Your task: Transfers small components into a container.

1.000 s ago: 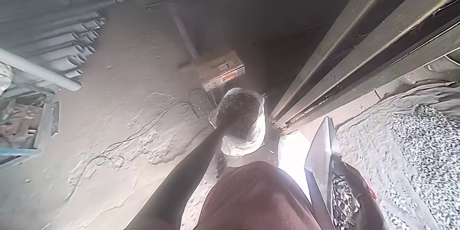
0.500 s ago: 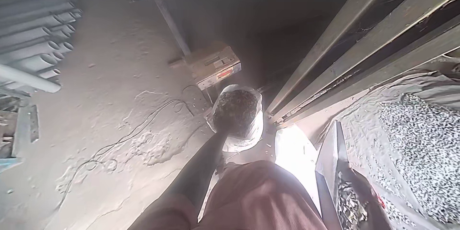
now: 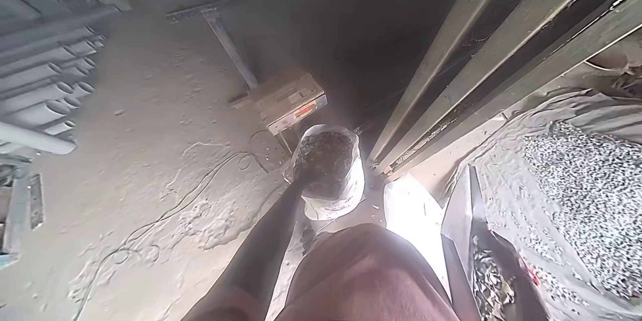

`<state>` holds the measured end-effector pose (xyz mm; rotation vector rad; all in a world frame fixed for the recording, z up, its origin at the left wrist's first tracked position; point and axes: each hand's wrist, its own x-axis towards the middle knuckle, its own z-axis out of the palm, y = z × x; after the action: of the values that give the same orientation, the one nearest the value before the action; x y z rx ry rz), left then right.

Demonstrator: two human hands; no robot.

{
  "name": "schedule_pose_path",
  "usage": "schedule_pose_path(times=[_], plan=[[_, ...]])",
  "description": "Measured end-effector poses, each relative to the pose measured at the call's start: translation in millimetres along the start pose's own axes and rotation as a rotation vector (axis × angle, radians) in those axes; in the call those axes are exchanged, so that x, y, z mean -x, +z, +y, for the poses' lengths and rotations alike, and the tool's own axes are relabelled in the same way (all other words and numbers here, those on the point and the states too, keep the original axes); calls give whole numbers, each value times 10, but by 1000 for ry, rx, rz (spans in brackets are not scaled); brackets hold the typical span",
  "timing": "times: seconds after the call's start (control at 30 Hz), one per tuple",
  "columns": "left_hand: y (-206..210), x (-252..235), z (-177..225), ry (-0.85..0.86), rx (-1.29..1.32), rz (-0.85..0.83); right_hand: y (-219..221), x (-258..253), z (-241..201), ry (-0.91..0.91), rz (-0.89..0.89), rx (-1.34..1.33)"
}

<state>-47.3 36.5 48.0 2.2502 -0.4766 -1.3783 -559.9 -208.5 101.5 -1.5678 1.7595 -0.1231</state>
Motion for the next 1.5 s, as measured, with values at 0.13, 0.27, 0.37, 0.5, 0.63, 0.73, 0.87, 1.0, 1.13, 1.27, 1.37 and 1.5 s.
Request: schedule_pose_path(times=[0.13, 0.27, 0.37, 0.5, 0.63, 0.73, 0.87, 1.0, 1.13, 1.27, 1.37, 1.5], plan=[[-279, 326, 491, 68, 387, 195, 50, -159, -41, -95, -63, 4], [-279, 632, 1157, 468, 715, 128, 88, -53, -335, -89, -73, -28], [-33, 1419, 1835, 827, 565, -50, 198, -290, -274, -170, -85, -2], [503, 2119, 2317, 1377, 58, -238, 202, -209, -577, -192, -156, 68], [727, 2230, 2339, 1500, -65, -295, 167, -207, -550, -352, -154, 93], [492, 1827, 2117, 1341, 175, -41, 148, -356, -482, -210, -189, 124], [11, 787, 1234, 618, 130, 332, 127, -323, -335, -169, -171, 61], [-198, -30, 82, 101, -71, 349, 67, -251, -105, -104, -138, 54], [-173, -197, -226, -23, -162, 372, -33, -116, 81, -42, -85, 79], [-5, -431, -155, -57, -269, 350, -156, 276, -104, 90, -53, 99], [148, -286, 104, -69, -289, 325, -161, 320, 34, 44, 2, 71], [307, -75, 348, 16, -380, 285, -196, 490, -117, 127, 18, 96]])
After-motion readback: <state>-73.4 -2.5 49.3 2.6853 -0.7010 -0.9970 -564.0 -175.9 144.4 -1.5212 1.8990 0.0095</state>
